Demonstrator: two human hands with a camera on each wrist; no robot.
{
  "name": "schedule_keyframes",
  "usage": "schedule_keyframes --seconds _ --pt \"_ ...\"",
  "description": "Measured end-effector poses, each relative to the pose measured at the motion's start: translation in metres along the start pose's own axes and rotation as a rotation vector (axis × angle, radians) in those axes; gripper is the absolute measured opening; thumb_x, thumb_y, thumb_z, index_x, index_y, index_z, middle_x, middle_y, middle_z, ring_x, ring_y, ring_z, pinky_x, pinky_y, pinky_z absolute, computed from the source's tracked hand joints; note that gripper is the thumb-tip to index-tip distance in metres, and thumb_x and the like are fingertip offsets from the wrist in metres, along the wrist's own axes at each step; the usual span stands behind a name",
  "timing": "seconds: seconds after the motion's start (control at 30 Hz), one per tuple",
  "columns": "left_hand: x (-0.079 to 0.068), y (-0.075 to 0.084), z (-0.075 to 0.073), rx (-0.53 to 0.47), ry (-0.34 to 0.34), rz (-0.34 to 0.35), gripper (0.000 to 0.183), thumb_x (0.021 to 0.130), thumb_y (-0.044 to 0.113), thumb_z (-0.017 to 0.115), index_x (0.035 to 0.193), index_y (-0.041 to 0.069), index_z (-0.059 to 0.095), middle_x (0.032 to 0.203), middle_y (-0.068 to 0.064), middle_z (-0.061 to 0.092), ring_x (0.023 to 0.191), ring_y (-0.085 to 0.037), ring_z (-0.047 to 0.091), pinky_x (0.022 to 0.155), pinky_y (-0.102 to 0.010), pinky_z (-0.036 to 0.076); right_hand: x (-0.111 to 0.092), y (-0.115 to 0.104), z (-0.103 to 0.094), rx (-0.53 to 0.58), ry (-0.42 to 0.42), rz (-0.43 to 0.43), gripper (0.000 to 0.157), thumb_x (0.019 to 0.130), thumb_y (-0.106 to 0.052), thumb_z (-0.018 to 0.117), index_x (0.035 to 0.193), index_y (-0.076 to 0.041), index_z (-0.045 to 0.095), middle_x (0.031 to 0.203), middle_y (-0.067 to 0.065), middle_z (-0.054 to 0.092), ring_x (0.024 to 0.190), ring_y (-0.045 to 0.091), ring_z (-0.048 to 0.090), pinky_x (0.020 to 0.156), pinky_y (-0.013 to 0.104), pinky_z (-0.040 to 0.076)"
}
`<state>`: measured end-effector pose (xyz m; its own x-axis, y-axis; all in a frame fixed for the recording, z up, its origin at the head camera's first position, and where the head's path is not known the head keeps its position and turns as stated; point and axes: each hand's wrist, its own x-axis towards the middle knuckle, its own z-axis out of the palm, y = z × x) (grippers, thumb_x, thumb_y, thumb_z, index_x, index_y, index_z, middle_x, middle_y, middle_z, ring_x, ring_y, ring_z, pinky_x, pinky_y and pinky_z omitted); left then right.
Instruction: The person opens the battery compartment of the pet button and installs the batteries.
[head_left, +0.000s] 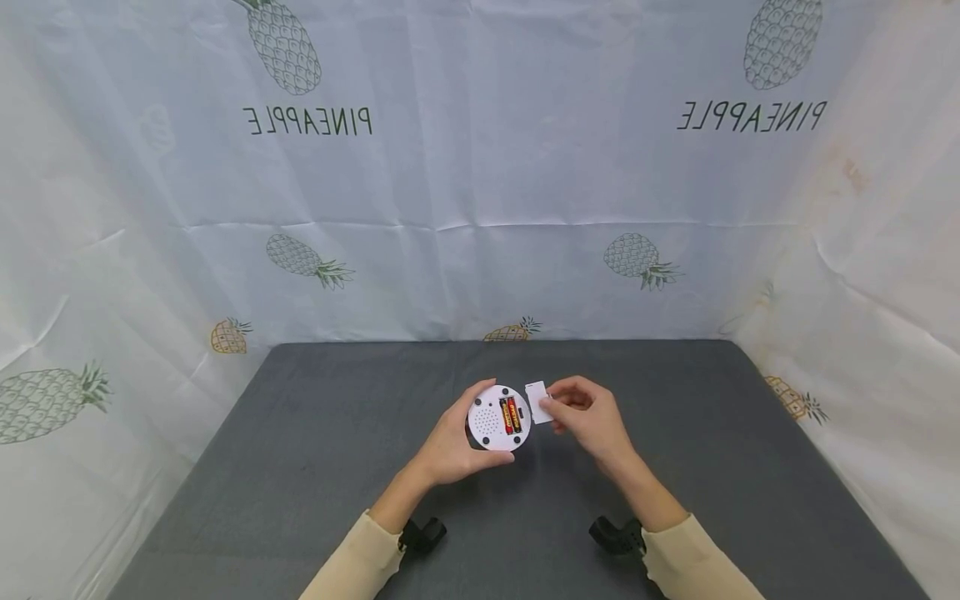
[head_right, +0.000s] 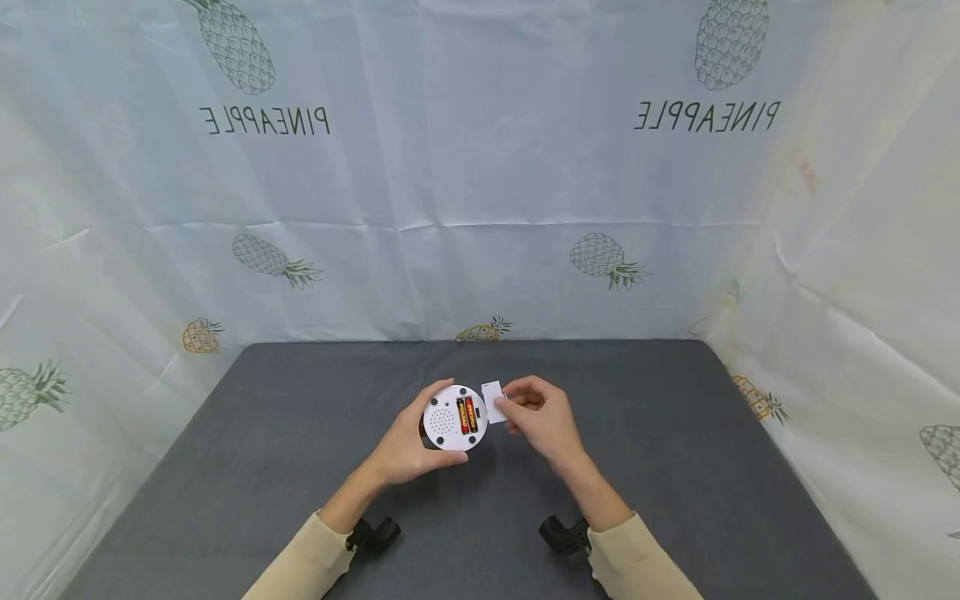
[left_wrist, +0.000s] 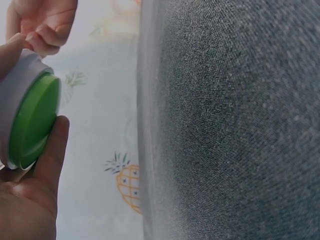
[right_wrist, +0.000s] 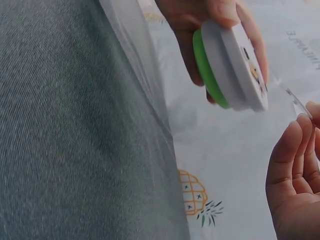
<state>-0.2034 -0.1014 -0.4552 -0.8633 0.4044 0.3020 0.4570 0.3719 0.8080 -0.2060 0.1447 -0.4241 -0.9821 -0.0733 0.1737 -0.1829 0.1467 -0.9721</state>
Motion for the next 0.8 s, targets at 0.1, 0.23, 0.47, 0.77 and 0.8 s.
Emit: schedule_keyframes --seconds 0.1,0.23,0.47,0.77,0.8 --pt "0.0 0.0 0.0 -0.003 -0.001 0.007 0.102 0.074 0.032 0.092 0.157 0.026 0.032 0.132 0.005 0.055 0.109 -0.014 0.056 0.088 -0.034 0.048 -0.002 -0.002 0.003 0.022 -0.006 -0.02 0.025 0.089 -0.014 0.08 0.104 0.002 0.069 0.084 0.014 0.067 0.062 0.019 0.062 0.06 0.031 0.055" --pt "0.0 0.001 0.0 0.0 -0.002 0.016 0.103 0.075 0.031 0.092 0.158 0.024 0.032 0.132 0.005 0.056 0.107 -0.013 0.057 0.087 -0.033 0.048 -0.003 -0.003 0.009 0.038 -0.023 -0.043 0.024 0.09 -0.012 0.079 0.104 0.004 0.068 0.082 0.014 0.066 0.061 0.018 0.062 0.06 0.035 0.056" --pt "-0.001 0.0 0.0 0.009 0.0 0.027 0.103 0.075 0.03 0.092 0.158 0.022 0.032 0.131 0.004 0.056 0.105 -0.013 0.057 0.086 -0.033 0.048 -0.004 -0.002 0.017 0.031 -0.045 -0.073 0.019 0.09 -0.01 0.078 0.103 0.001 0.069 0.082 0.014 0.066 0.06 0.017 0.061 0.059 0.029 0.054" --pt "0.0 0.0 0.0 0.014 0.006 0.034 0.102 0.075 0.032 0.092 0.157 0.023 0.033 0.132 0.004 0.055 0.107 -0.014 0.056 0.088 -0.035 0.047 -0.005 0.001 0.025 -0.031 -0.048 -0.066 0.017 0.09 -0.012 0.079 0.1 -0.002 0.071 0.078 0.009 0.066 0.06 0.017 0.06 0.058 0.03 0.052" --pt "0.0 0.0 0.0 0.016 0.008 0.034 0.102 0.074 0.032 0.092 0.157 0.023 0.033 0.132 0.003 0.056 0.108 -0.014 0.056 0.088 -0.035 0.047 -0.005 0.001 0.026 -0.039 -0.047 -0.069 0.016 0.09 -0.012 0.079 0.099 -0.002 0.071 0.078 0.008 0.066 0.06 0.017 0.059 0.057 0.029 0.051"
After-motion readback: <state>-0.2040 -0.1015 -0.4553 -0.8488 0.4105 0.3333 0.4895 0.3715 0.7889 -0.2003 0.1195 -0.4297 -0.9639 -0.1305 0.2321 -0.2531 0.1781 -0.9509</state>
